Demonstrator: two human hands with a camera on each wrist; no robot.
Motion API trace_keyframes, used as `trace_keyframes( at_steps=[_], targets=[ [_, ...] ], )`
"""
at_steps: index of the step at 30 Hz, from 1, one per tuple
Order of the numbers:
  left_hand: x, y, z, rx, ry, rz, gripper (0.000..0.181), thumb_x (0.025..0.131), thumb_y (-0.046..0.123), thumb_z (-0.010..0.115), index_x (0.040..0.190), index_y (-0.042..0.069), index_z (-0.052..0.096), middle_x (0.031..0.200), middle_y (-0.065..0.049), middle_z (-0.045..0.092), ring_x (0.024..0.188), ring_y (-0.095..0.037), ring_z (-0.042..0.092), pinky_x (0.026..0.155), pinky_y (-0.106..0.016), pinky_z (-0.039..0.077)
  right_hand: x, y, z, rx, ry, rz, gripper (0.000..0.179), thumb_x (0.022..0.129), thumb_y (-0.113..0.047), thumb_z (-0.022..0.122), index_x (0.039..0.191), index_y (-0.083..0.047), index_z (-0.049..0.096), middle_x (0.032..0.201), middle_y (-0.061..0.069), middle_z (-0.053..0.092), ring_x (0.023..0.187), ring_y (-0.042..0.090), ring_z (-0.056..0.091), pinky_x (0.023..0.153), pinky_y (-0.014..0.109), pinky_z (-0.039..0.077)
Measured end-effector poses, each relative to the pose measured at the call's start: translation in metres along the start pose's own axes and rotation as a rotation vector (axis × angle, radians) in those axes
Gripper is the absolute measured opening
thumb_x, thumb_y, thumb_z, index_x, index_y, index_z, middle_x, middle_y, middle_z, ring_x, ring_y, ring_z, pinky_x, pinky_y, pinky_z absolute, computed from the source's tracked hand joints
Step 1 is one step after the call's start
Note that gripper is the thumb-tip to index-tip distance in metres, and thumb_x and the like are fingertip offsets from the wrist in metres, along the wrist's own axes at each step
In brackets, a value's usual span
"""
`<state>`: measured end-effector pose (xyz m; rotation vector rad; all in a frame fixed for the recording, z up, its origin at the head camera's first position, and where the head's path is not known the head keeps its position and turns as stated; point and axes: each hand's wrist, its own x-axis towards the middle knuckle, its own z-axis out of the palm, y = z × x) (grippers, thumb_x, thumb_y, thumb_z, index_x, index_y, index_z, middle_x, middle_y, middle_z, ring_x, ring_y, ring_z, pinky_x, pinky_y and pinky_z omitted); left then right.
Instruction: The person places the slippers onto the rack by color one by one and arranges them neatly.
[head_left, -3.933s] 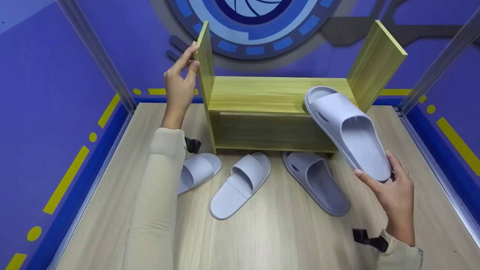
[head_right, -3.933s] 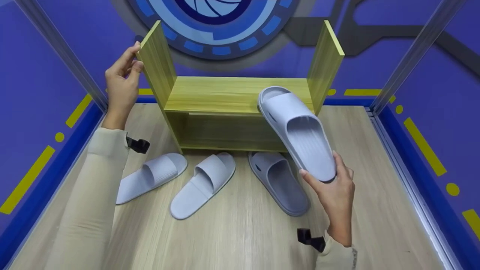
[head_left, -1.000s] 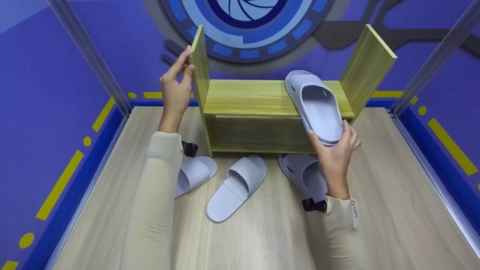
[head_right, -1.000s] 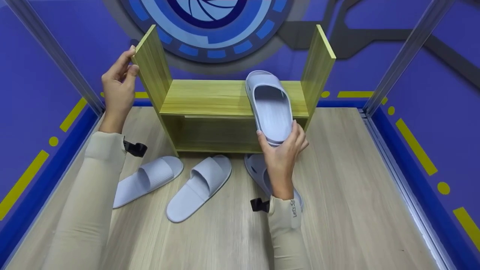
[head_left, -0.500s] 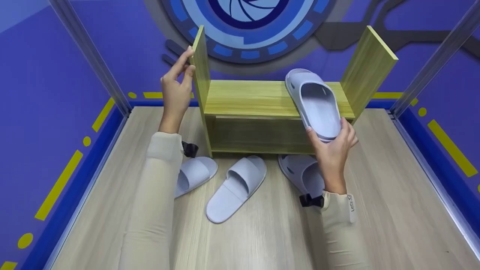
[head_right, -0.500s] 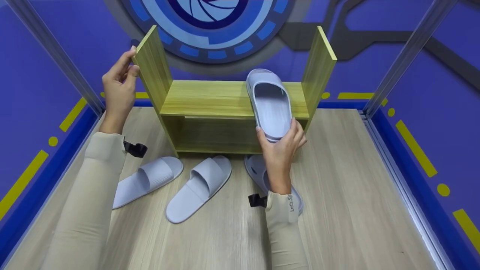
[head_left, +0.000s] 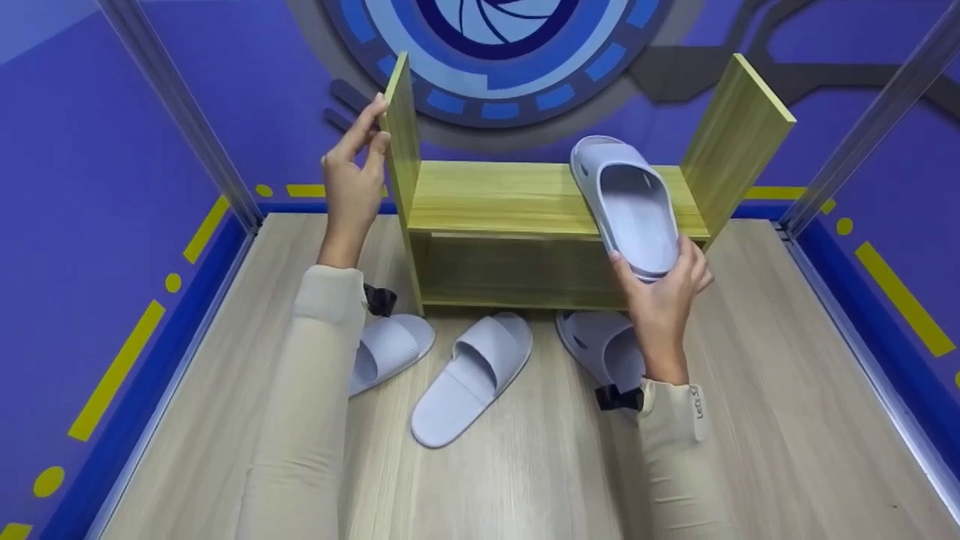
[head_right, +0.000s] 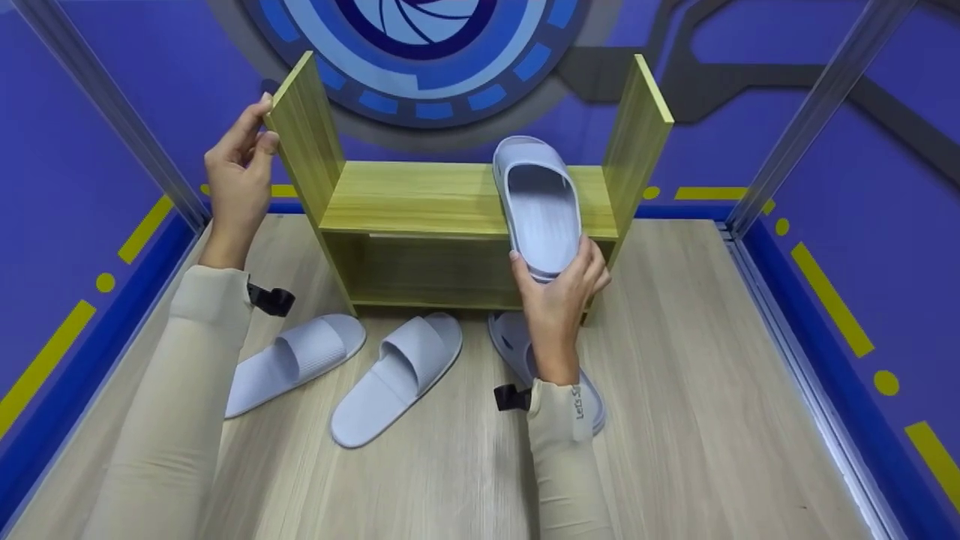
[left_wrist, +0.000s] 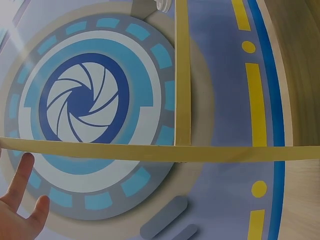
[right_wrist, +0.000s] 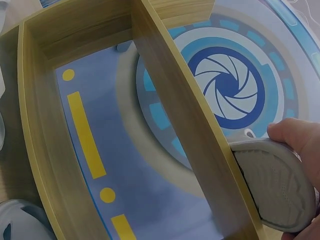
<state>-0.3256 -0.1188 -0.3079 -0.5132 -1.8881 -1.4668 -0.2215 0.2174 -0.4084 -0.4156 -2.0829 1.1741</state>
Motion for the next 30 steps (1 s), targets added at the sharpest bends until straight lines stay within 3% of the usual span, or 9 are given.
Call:
trace_keyframes(
  at_steps=[5, 12, 21, 30],
  targets=[
    [0.000, 0.000, 0.001, 0.004, 0.002, 0.002, 0.038, 0.095, 0.017, 0.058, 0.132, 0.012, 0.060, 0.137, 0.000, 0.058, 0.099, -0.015, 0.065, 0.072, -0.022, 0.050, 0.001, -0.001, 0.001, -0.006, -0.001, -0.001, 0.090, 0.072, -0.033, 0.083, 0.142, 0.003, 0.039, 0.141, 0.023, 0.036, 0.125, 0.035, 0.029, 0.107, 0.048, 0.032],
    [0.001, -0.001, 0.002, -0.008, 0.004, 0.005, 0.037, 0.095, 0.017, 0.058, 0.131, 0.011, 0.061, 0.138, -0.002, 0.057, 0.102, -0.015, 0.065, 0.088, -0.030, 0.052, 0.005, -0.002, 0.002, -0.016, -0.014, 0.014, 0.091, 0.073, -0.036, 0.082, 0.143, 0.002, 0.037, 0.142, 0.022, 0.036, 0.125, 0.033, 0.029, 0.107, 0.047, 0.032],
    [-0.001, -0.001, 0.002, -0.010, 0.006, 0.018, 0.037, 0.095, 0.017, 0.058, 0.131, 0.010, 0.061, 0.138, -0.003, 0.057, 0.104, -0.014, 0.065, 0.090, -0.030, 0.052, 0.011, -0.002, 0.007, 0.001, -0.016, 0.028, 0.092, 0.073, -0.036, 0.082, 0.143, 0.003, 0.037, 0.143, 0.022, 0.034, 0.129, 0.033, 0.027, 0.110, 0.047, 0.031],
    [0.000, -0.002, 0.001, -0.016, 0.003, -0.006, 0.037, 0.095, 0.017, 0.057, 0.131, 0.011, 0.060, 0.139, -0.001, 0.056, 0.104, -0.015, 0.065, 0.090, -0.030, 0.051, 0.013, -0.003, 0.012, -0.010, -0.004, 0.022, 0.092, 0.072, -0.035, 0.083, 0.143, 0.003, 0.037, 0.142, 0.023, 0.034, 0.128, 0.034, 0.027, 0.109, 0.048, 0.032]
  ],
)
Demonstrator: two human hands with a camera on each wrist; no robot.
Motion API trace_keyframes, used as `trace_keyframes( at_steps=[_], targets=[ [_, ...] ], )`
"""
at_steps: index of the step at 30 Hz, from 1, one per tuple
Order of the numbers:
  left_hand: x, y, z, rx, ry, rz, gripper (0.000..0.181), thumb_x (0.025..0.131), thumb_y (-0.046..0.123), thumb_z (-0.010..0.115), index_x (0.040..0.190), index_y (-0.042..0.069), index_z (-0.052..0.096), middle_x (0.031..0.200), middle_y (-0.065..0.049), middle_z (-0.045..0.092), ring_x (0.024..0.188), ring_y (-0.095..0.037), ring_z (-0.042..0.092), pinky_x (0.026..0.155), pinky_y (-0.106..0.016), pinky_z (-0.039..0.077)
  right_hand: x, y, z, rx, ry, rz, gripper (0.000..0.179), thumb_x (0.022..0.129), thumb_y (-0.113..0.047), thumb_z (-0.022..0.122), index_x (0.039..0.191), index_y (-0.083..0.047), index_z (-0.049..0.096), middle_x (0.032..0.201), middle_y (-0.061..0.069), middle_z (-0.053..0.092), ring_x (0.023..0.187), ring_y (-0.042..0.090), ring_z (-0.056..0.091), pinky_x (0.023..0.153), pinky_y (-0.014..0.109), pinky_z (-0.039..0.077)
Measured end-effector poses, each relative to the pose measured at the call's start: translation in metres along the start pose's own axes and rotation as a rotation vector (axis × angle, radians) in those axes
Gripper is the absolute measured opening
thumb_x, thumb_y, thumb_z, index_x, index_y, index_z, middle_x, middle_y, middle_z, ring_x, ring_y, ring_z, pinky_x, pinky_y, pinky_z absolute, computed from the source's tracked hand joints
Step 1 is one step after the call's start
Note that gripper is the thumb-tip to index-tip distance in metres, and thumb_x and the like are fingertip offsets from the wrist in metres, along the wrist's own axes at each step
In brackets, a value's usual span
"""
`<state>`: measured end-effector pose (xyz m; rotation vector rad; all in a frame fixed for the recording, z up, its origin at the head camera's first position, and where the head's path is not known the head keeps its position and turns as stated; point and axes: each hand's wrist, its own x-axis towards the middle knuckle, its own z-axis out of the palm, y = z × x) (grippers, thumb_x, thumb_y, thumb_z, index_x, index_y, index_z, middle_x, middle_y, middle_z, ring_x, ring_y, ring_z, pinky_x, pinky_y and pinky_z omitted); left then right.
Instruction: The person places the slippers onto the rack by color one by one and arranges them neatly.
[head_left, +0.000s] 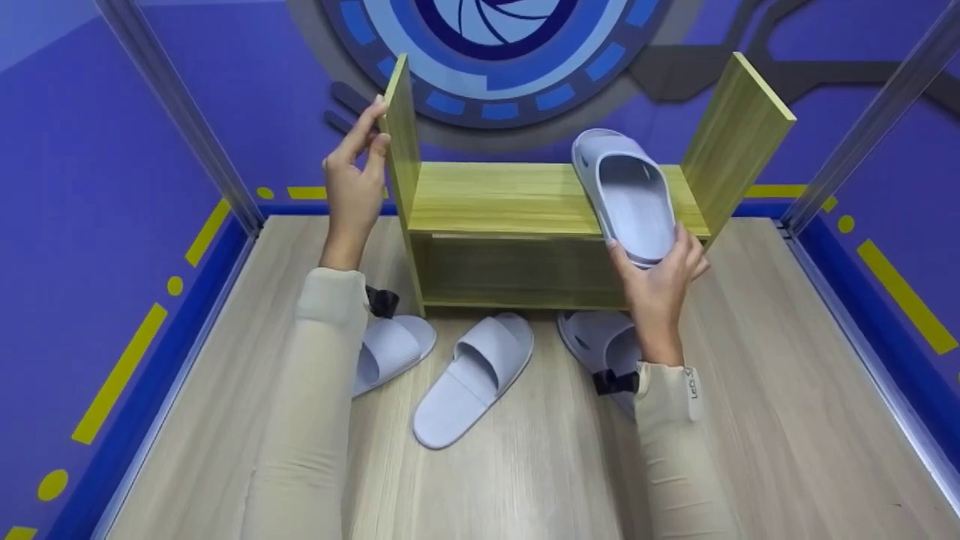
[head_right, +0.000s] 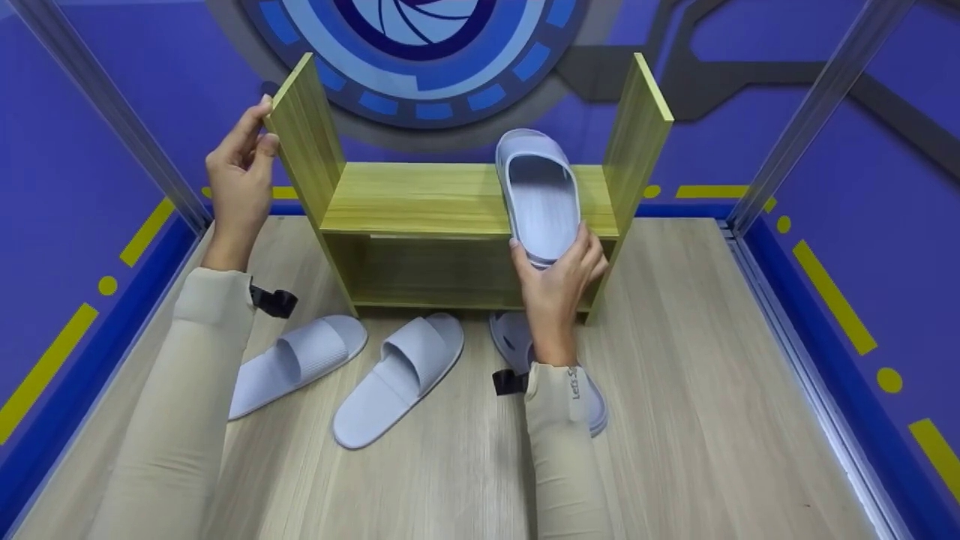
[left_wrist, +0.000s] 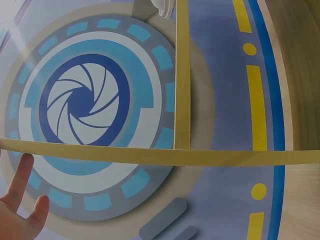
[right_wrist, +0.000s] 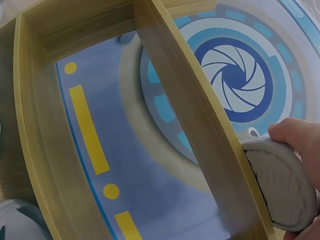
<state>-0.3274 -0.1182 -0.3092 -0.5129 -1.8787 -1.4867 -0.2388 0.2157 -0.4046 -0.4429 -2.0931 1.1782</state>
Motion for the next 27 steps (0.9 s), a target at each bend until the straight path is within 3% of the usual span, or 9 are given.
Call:
trace_keyframes(
  at_steps=[13, 18, 27],
  targets=[
    [-0.001, 0.001, 0.000, 0.014, -0.003, 0.014, 0.038, 0.095, 0.018, 0.057, 0.132, 0.013, 0.059, 0.139, 0.000, 0.056, 0.104, -0.011, 0.065, 0.071, -0.027, 0.052, -0.003, 0.001, 0.000, -0.003, -0.012, -0.005, 0.097, 0.071, -0.037, 0.084, 0.144, 0.002, 0.035, 0.144, 0.023, 0.033, 0.128, 0.035, 0.026, 0.108, 0.050, 0.033],
    [-0.002, 0.002, 0.000, 0.009, -0.008, 0.011, 0.038, 0.095, 0.018, 0.057, 0.133, 0.013, 0.059, 0.140, 0.001, 0.055, 0.106, -0.013, 0.064, 0.072, -0.022, 0.050, -0.004, -0.001, -0.003, -0.001, -0.042, -0.002, 0.098, 0.074, -0.037, 0.082, 0.147, 0.002, 0.030, 0.147, 0.023, 0.029, 0.132, 0.035, 0.023, 0.110, 0.050, 0.031],
    [-0.002, 0.004, -0.001, 0.053, -0.023, 0.002, 0.038, 0.097, 0.016, 0.056, 0.135, 0.016, 0.057, 0.136, 0.004, 0.058, 0.099, -0.012, 0.061, 0.077, -0.024, 0.051, -0.003, -0.002, -0.010, -0.019, -0.068, -0.030, 0.097, 0.079, -0.042, 0.076, 0.150, 0.002, 0.025, 0.150, 0.024, 0.027, 0.134, 0.036, 0.021, 0.113, 0.050, 0.026]
  ],
)
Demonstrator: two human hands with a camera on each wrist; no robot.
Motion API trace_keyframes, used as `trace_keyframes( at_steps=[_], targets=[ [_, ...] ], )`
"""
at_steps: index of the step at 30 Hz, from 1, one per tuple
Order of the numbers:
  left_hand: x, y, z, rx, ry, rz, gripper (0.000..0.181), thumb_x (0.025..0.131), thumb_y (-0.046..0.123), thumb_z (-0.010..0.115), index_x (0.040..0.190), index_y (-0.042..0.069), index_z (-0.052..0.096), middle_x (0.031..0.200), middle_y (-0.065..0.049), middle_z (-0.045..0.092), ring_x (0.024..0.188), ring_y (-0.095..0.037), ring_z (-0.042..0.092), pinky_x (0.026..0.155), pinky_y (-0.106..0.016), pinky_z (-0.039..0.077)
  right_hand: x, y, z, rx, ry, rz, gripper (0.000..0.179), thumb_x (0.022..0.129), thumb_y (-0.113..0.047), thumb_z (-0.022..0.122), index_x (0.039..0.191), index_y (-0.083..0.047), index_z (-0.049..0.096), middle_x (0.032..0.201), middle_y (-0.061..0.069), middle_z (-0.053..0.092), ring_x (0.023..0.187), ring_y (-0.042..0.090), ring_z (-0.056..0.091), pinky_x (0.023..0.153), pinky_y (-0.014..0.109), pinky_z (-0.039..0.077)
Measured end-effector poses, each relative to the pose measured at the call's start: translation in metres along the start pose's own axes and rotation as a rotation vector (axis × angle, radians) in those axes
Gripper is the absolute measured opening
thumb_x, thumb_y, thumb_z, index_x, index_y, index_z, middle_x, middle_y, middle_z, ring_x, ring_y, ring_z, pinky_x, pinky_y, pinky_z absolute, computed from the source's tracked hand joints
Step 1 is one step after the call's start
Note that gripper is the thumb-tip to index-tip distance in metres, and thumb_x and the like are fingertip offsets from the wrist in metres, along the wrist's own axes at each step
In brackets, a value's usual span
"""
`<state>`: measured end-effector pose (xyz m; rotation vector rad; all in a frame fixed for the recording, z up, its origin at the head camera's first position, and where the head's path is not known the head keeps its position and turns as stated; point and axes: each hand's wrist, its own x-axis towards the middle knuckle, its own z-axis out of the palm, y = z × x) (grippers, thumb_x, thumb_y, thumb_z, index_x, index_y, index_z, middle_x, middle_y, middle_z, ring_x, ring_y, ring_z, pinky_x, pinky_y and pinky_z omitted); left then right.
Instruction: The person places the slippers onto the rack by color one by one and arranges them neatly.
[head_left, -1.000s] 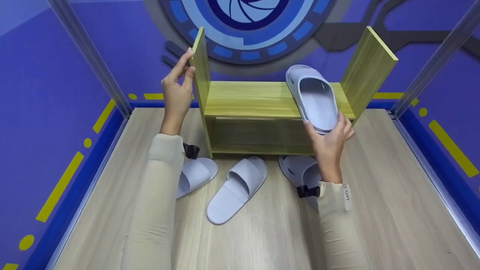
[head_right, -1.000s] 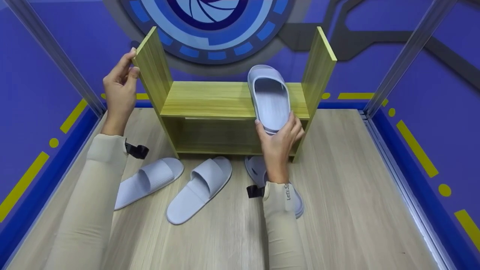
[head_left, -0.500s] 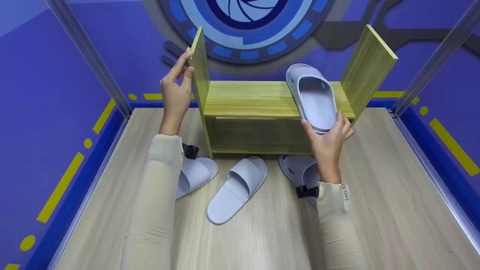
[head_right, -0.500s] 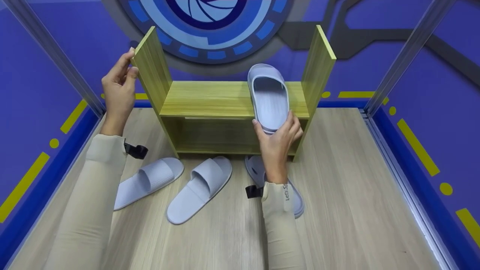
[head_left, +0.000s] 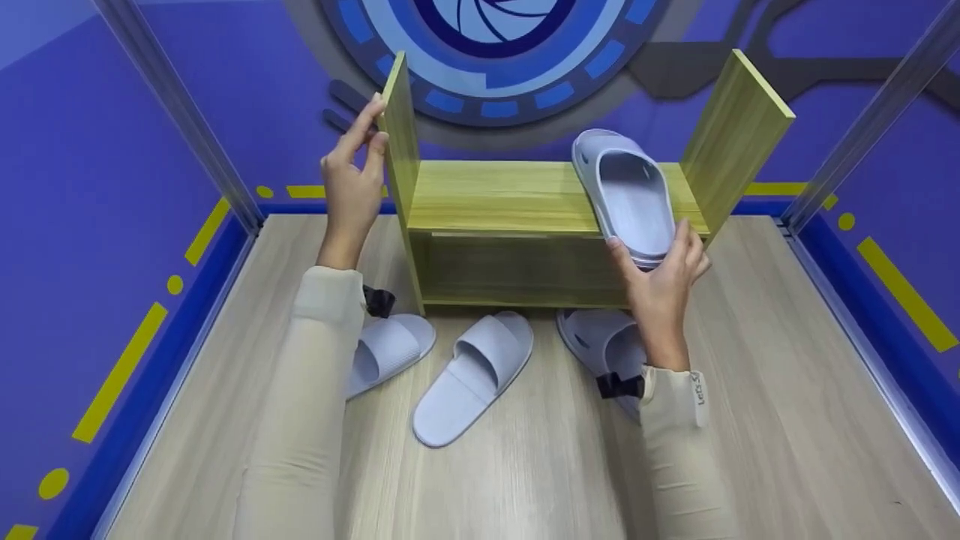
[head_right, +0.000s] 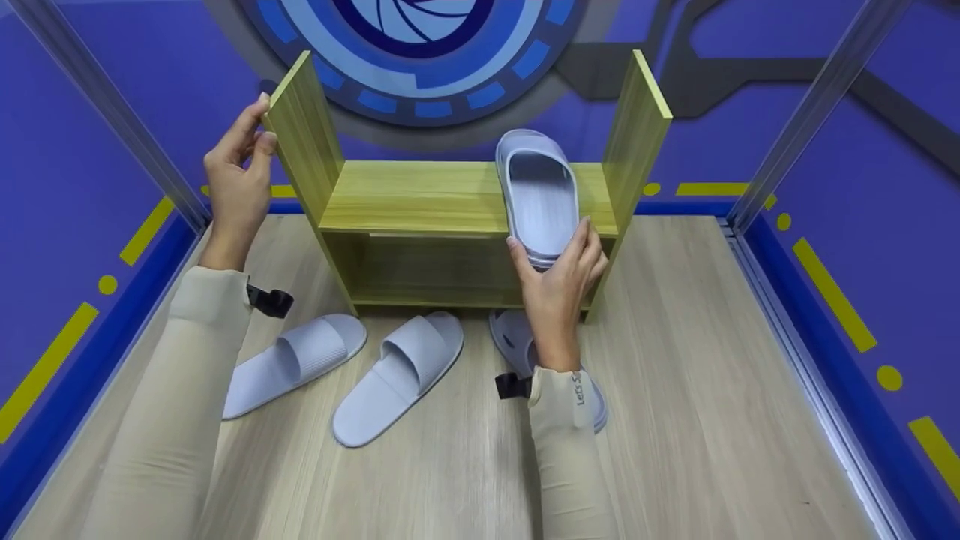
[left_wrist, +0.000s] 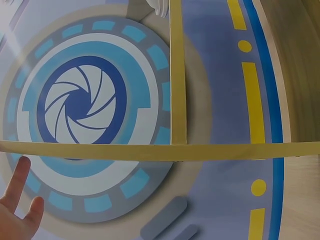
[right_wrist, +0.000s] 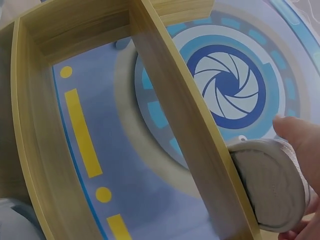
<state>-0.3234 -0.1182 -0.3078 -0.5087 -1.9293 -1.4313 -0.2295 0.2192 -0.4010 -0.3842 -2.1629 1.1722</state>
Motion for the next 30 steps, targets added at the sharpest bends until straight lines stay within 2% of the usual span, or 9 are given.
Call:
trace_keyframes(
  at_steps=[3, 8, 12, 15, 19, 25, 30],
  targets=[
    [-0.001, 0.001, -0.002, 0.046, -0.033, 0.008, 0.042, 0.098, 0.015, 0.054, 0.139, 0.016, 0.052, 0.134, 0.002, 0.059, 0.105, -0.012, 0.059, 0.085, -0.025, 0.049, 0.000, 0.000, -0.004, 0.014, 0.007, -0.015, 0.094, 0.081, -0.042, 0.074, 0.150, 0.000, 0.027, 0.149, 0.023, 0.030, 0.132, 0.035, 0.023, 0.112, 0.050, 0.027],
    [-0.006, 0.003, -0.007, 0.115, -0.128, -0.032, 0.053, 0.099, 0.018, 0.053, 0.149, 0.018, 0.037, 0.140, 0.003, 0.053, 0.123, -0.011, 0.049, 0.104, -0.027, 0.037, 0.002, -0.002, -0.014, 0.066, 0.044, -0.064, 0.080, 0.087, -0.035, 0.068, 0.149, 0.000, 0.031, 0.146, 0.019, 0.038, 0.129, 0.033, 0.029, 0.111, 0.046, 0.028],
    [-0.015, 0.000, -0.010, 0.141, -0.180, -0.090, 0.063, 0.099, 0.025, 0.053, 0.154, 0.022, 0.024, 0.153, 0.008, 0.036, 0.135, -0.009, 0.038, 0.114, -0.030, 0.028, 0.004, -0.003, -0.023, 0.112, 0.073, -0.111, 0.068, 0.092, -0.029, 0.063, 0.147, 0.000, 0.035, 0.142, 0.016, 0.044, 0.125, 0.028, 0.036, 0.108, 0.040, 0.031],
    [-0.022, -0.005, -0.014, 0.140, -0.203, -0.126, 0.067, 0.098, 0.030, 0.054, 0.155, 0.025, 0.018, 0.158, 0.009, 0.026, 0.139, -0.011, 0.033, 0.115, -0.034, 0.027, 0.007, -0.003, -0.029, 0.155, 0.092, -0.144, 0.059, 0.094, -0.025, 0.060, 0.144, -0.001, 0.041, 0.137, 0.014, 0.049, 0.119, 0.024, 0.044, 0.104, 0.033, 0.035],
    [-0.033, -0.014, -0.024, 0.167, -0.252, -0.153, 0.070, 0.097, 0.036, 0.055, 0.155, 0.029, 0.016, 0.159, 0.007, 0.023, 0.141, -0.013, 0.030, 0.115, -0.040, 0.028, 0.014, -0.002, -0.037, 0.230, 0.116, -0.187, 0.049, 0.095, -0.019, 0.059, 0.138, 0.001, 0.048, 0.130, 0.012, 0.056, 0.111, 0.020, 0.052, 0.099, 0.026, 0.040],
    [-0.053, -0.024, -0.034, 0.236, -0.337, -0.129, 0.071, 0.096, 0.036, 0.056, 0.155, 0.021, 0.020, 0.162, 0.002, 0.017, 0.147, -0.022, 0.018, 0.117, -0.052, 0.019, 0.026, 0.002, -0.050, 0.273, 0.158, -0.197, 0.040, 0.094, -0.015, 0.059, 0.132, -0.003, 0.056, 0.123, 0.010, 0.061, 0.107, 0.013, 0.057, 0.097, 0.023, 0.044],
    [-0.070, -0.028, -0.040, 0.273, -0.372, -0.135, 0.070, 0.095, 0.036, 0.057, 0.154, 0.022, 0.022, 0.162, 0.000, 0.017, 0.147, -0.030, 0.015, 0.115, -0.060, 0.015, 0.035, 0.002, -0.061, 0.266, 0.189, -0.205, 0.037, 0.094, -0.013, 0.059, 0.129, -0.005, 0.058, 0.121, 0.010, 0.060, 0.105, 0.013, 0.057, 0.096, 0.022, 0.045]
  ],
)
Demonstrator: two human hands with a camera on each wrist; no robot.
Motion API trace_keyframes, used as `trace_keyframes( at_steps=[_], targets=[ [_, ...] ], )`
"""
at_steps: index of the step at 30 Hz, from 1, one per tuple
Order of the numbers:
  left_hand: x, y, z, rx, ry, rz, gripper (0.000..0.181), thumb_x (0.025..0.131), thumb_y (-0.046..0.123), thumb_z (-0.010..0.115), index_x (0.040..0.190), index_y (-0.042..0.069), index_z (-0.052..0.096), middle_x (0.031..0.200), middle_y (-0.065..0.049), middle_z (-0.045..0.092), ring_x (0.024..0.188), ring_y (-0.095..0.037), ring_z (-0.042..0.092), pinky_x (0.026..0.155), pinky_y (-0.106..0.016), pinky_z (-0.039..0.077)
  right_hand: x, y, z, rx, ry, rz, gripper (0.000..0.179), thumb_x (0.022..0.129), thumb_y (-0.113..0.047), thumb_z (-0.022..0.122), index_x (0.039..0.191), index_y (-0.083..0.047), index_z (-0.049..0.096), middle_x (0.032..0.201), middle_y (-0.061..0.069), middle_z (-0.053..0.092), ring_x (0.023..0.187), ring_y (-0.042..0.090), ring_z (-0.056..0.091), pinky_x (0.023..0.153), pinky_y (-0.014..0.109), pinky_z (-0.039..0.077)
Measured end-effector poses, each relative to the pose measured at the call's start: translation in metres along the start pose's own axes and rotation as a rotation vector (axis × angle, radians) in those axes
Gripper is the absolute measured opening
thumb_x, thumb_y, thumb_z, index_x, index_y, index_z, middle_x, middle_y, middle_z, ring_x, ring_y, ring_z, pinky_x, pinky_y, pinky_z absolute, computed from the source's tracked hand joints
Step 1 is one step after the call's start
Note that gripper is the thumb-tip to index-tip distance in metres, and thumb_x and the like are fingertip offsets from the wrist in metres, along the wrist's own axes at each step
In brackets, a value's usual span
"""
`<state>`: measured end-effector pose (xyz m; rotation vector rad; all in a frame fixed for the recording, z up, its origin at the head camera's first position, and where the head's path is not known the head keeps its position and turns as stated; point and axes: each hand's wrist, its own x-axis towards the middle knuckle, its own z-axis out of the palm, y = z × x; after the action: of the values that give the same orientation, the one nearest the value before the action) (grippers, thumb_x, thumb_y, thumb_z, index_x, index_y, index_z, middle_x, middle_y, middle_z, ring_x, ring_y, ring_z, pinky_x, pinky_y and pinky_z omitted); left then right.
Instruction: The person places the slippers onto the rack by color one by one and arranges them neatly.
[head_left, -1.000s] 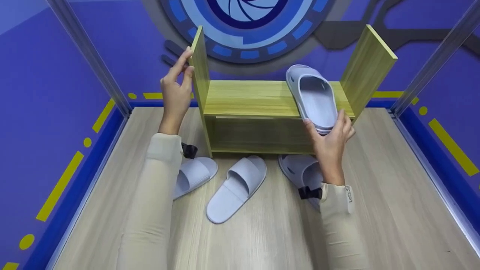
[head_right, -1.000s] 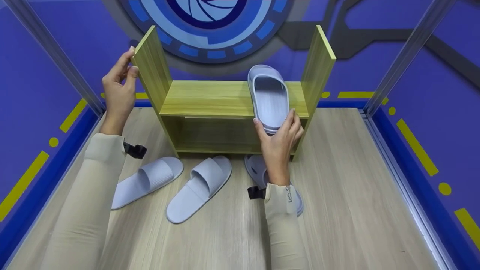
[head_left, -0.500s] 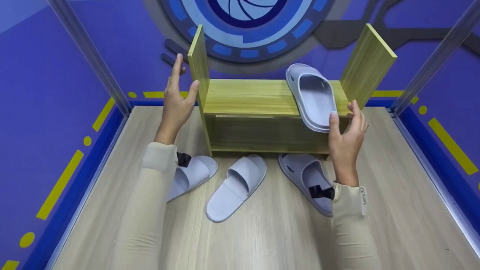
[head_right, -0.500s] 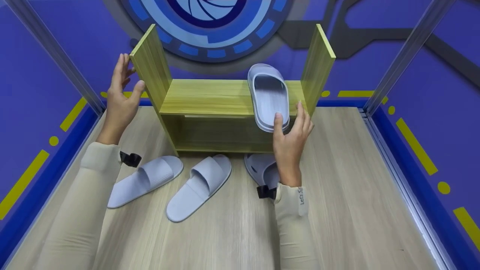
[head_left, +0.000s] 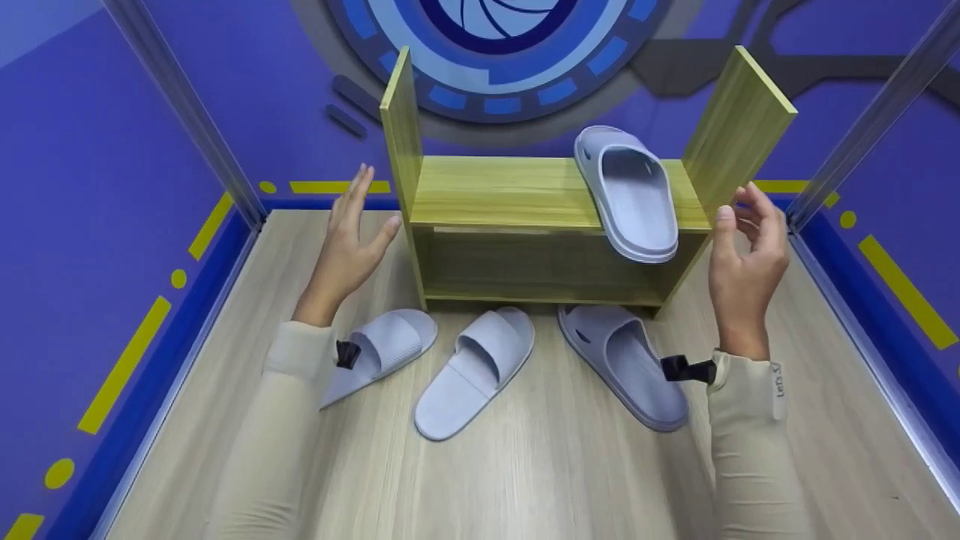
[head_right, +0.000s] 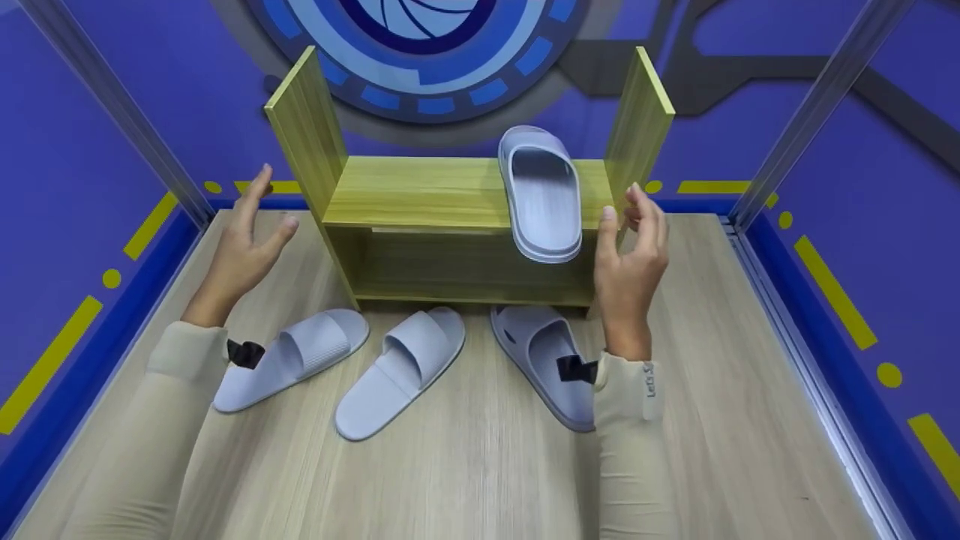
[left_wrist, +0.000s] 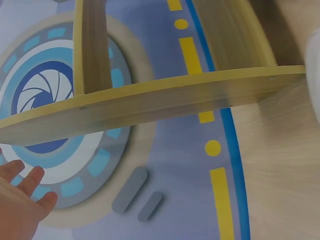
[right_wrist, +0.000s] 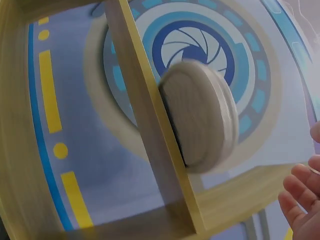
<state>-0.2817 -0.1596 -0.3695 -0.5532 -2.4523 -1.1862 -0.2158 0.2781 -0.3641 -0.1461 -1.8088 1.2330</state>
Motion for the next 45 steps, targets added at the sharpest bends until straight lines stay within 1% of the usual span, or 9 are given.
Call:
trace_keyframes(
  at_steps=[4, 8, 15, 20, 29, 32, 39, 41, 45],
  targets=[
    [-0.011, -0.005, 0.002, 0.022, -0.009, 0.007, 0.070, 0.095, 0.034, 0.058, 0.154, 0.018, 0.024, 0.161, -0.004, 0.019, 0.147, -0.030, 0.016, 0.116, -0.059, 0.010, 0.005, -0.007, -0.007, -0.029, -0.011, -0.004, 0.037, 0.095, -0.013, 0.058, 0.131, -0.006, 0.057, 0.123, 0.009, 0.059, 0.108, 0.016, 0.057, 0.097, 0.022, 0.045],
    [-0.017, -0.009, 0.003, 0.040, -0.022, 0.010, 0.069, 0.096, 0.034, 0.056, 0.154, 0.015, 0.024, 0.161, -0.006, 0.019, 0.148, -0.030, 0.015, 0.117, -0.058, 0.005, 0.005, -0.008, -0.015, -0.060, -0.034, -0.002, 0.037, 0.096, -0.015, 0.058, 0.132, -0.008, 0.056, 0.125, 0.009, 0.058, 0.108, 0.013, 0.056, 0.099, 0.023, 0.044],
    [-0.015, -0.014, -0.004, 0.023, 0.007, -0.025, 0.068, 0.096, 0.032, 0.056, 0.154, 0.018, 0.023, 0.161, -0.002, 0.019, 0.148, -0.028, 0.016, 0.117, -0.056, 0.011, 0.000, 0.024, -0.030, -0.108, -0.096, -0.001, 0.043, 0.095, -0.018, 0.060, 0.136, -0.011, 0.052, 0.129, 0.008, 0.057, 0.113, 0.011, 0.055, 0.101, 0.024, 0.043],
    [-0.010, -0.013, -0.008, 0.023, 0.023, -0.040, 0.068, 0.097, 0.037, 0.054, 0.154, 0.022, 0.022, 0.161, 0.001, 0.019, 0.147, -0.024, 0.017, 0.118, -0.054, 0.015, -0.019, 0.041, -0.042, -0.118, -0.162, 0.029, 0.054, 0.091, -0.021, 0.065, 0.142, -0.013, 0.047, 0.134, 0.007, 0.054, 0.121, 0.013, 0.052, 0.106, 0.025, 0.039],
    [0.000, -0.007, -0.010, 0.014, 0.060, -0.008, 0.067, 0.099, 0.033, 0.052, 0.155, 0.019, 0.019, 0.161, 0.000, 0.020, 0.148, -0.022, 0.018, 0.118, -0.050, 0.016, -0.066, 0.068, -0.057, -0.182, -0.364, 0.099, 0.074, 0.088, -0.019, 0.070, 0.151, -0.017, 0.032, 0.148, 0.008, 0.043, 0.136, 0.022, 0.039, 0.112, 0.024, 0.030],
    [0.006, -0.003, -0.011, 0.005, 0.070, 0.013, 0.066, 0.099, 0.034, 0.051, 0.155, 0.018, 0.018, 0.161, -0.002, 0.019, 0.148, -0.022, 0.016, 0.119, -0.049, 0.015, -0.081, 0.079, -0.061, -0.202, -0.439, 0.139, 0.080, 0.086, -0.018, 0.072, 0.152, -0.015, 0.027, 0.151, 0.011, 0.038, 0.138, 0.027, 0.035, 0.115, 0.031, 0.027],
    [0.021, 0.008, -0.017, -0.016, 0.086, 0.037, 0.063, 0.100, 0.033, 0.048, 0.155, 0.022, 0.018, 0.161, 0.001, 0.019, 0.148, -0.018, 0.018, 0.119, -0.045, 0.018, -0.114, 0.105, -0.074, -0.268, -0.656, 0.229, 0.091, 0.083, -0.026, 0.075, 0.154, -0.007, 0.020, 0.155, 0.023, 0.023, 0.142, 0.043, 0.022, 0.110, 0.063, 0.021],
    [0.026, 0.011, -0.018, -0.024, 0.093, 0.038, 0.062, 0.101, 0.033, 0.048, 0.155, 0.024, 0.020, 0.161, 0.003, 0.020, 0.147, -0.015, 0.019, 0.119, -0.042, 0.019, -0.122, 0.111, -0.078, -0.282, -0.709, 0.257, 0.093, 0.083, -0.028, 0.075, 0.154, -0.007, 0.017, 0.156, 0.026, 0.018, 0.142, 0.046, 0.017, 0.107, 0.068, 0.019],
    [0.037, 0.018, -0.020, -0.038, 0.105, 0.042, 0.059, 0.101, 0.034, 0.047, 0.154, 0.026, 0.022, 0.159, 0.006, 0.023, 0.146, -0.010, 0.020, 0.119, -0.038, 0.020, -0.133, 0.117, -0.083, -0.318, -0.774, 0.310, 0.099, 0.082, -0.032, 0.075, 0.155, -0.007, 0.011, 0.157, 0.029, 0.010, 0.143, 0.049, 0.012, 0.106, 0.071, 0.018]
  ],
)
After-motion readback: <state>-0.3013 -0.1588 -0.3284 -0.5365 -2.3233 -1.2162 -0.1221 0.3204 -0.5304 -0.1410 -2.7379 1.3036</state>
